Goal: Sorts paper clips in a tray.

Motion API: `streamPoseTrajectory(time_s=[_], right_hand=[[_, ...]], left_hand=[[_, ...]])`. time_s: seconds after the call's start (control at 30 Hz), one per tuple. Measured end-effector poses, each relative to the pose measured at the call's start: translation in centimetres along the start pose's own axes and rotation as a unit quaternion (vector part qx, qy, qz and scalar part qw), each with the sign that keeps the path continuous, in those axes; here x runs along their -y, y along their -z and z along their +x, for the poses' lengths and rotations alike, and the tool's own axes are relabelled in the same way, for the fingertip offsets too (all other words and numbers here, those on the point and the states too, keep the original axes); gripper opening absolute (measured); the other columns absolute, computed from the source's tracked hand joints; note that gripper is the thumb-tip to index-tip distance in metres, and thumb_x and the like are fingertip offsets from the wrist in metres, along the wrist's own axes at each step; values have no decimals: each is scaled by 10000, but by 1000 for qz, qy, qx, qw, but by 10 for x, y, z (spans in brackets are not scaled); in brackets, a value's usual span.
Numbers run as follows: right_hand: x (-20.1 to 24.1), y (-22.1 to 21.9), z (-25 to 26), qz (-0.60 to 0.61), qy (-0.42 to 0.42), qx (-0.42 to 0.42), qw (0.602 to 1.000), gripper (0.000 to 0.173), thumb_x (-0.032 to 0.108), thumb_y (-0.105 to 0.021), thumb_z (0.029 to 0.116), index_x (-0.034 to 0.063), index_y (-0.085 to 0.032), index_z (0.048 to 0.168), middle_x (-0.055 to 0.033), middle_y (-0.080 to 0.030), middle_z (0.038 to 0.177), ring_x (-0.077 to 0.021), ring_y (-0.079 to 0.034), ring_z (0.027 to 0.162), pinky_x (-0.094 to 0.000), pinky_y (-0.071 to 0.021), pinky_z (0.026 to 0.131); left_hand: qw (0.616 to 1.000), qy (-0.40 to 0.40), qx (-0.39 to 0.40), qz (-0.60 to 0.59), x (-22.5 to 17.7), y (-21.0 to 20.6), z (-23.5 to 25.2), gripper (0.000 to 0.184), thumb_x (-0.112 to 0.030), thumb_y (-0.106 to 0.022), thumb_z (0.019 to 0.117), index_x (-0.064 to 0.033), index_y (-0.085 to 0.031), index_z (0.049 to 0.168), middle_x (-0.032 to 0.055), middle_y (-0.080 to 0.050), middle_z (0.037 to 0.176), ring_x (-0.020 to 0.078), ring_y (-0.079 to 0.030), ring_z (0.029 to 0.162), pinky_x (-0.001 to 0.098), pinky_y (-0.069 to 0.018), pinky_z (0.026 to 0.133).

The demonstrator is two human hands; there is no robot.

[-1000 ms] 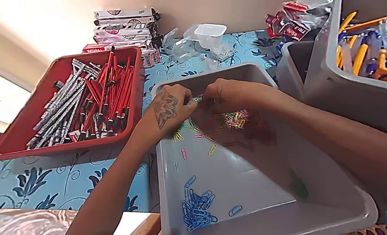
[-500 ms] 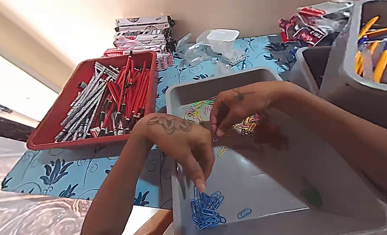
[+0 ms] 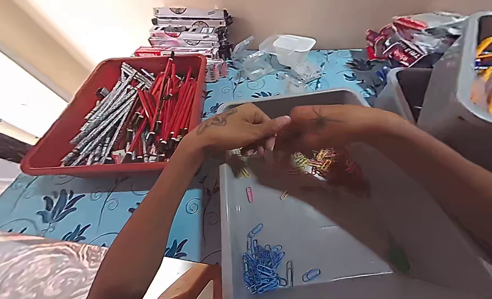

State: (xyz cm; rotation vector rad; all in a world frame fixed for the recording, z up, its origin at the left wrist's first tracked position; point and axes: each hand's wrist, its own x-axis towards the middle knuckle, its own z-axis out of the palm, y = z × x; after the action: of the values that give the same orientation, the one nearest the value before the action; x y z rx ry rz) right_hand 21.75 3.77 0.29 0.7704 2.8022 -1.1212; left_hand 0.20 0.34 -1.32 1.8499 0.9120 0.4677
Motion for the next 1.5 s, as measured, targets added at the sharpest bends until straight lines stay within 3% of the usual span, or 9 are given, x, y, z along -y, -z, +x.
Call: streamPoseTrajectory(time_s=[0.1, 0.2, 0.37, 0.53, 0.7, 0.87, 1.2, 1.37, 1.5], right_hand=[[-3, 13, -8, -203, -155, -119, 959, 102, 59, -660, 976, -6, -723, 1023, -190, -694, 969, -365, -675, 933, -589, -520, 809], [-12, 25, -8, -232, -257, -114, 931, 233, 110, -690, 976, -21, -675, 1168, -239, -673, 1134, -440, -637, 1098, -659, -471, 912], [-16, 19, -2, -222, -283, -13, 933, 364, 215, -776, 929, -11, -668, 1192, -225, -676, 1086, -412, -642, 1065, -638, -479, 911], [-21, 15, -3, -150, -131, -63, 978, 135, 97, -692, 968, -10, -724, 1042, -151, -700, 973, -281, -671, 914, -507, -531, 833], [-11, 14, 0, -76, -71, -146, 984, 155, 23, -642, 978, -13, -722, 1105, -149, -697, 1055, -185, -665, 921, -344, -537, 838], [-6, 13, 6, 79, -61, -145, 984, 104, 44, -651, 985, -18, -681, 1063, -28, -692, 832, 4, -596, 633, -160, -496, 596], [-8, 15, 5, 65, -139, -170, 973, 110, 87, -666, 987, 5, -714, 1041, -23, -704, 802, -17, -595, 602, -175, -493, 586], [5, 8, -5, -123, -182, -179, 959, 205, 32, -615, 998, -23, -694, 1178, -194, -698, 1086, -305, -672, 1019, -485, -523, 903], [4, 5, -3, -85, -88, -161, 979, 248, 47, -637, 991, 2, -697, 1227, -158, -678, 1134, -185, -648, 952, -324, -516, 859]], left_hand=[[979, 33, -83, 183, -2, -12, 6, 352, -215, -480, 1095, -58, -682, 854, -12, -612, 671, 56, -550, 573, 241, -449, 561], [953, -13, -61, 297, 10, -23, 10, 193, -164, -672, 986, -7, -694, 1095, 111, -657, 808, 223, -622, 708, 432, -507, 680], [931, 40, 31, 361, 8, -27, 9, 362, -249, -724, 965, -145, -656, 1305, 88, -709, 956, 245, -666, 822, 487, -534, 777], [919, 51, -12, 390, 13, -28, 5, 100, -196, -713, 972, -104, -728, 1006, 63, -689, 850, 242, -663, 788, 469, -526, 720], [912, 103, -85, 387, 7, -31, 7, 233, -196, -704, 979, -21, -638, 1117, 143, -665, 898, 330, -674, 858, 530, -531, 756], [927, 10, -184, 328, 8, -30, 11, 267, -253, -652, 1009, 14, -662, 1003, 126, -644, 803, 244, -635, 715, 440, -501, 670], [929, 13, -189, 318, 6, -32, 0, 246, -145, -612, 1031, -35, -692, 826, 101, -617, 675, 237, -593, 612, 434, -444, 587], [940, 41, -183, 283, 4, -32, -1, 135, -96, -647, 1004, -43, -733, 914, 112, -675, 729, 228, -620, 588, 420, -506, 587], [940, 72, -181, 279, -3, -30, 6, 130, -99, -649, 998, -44, -751, 938, 95, -683, 773, 197, -620, 665, 416, -489, 650]])
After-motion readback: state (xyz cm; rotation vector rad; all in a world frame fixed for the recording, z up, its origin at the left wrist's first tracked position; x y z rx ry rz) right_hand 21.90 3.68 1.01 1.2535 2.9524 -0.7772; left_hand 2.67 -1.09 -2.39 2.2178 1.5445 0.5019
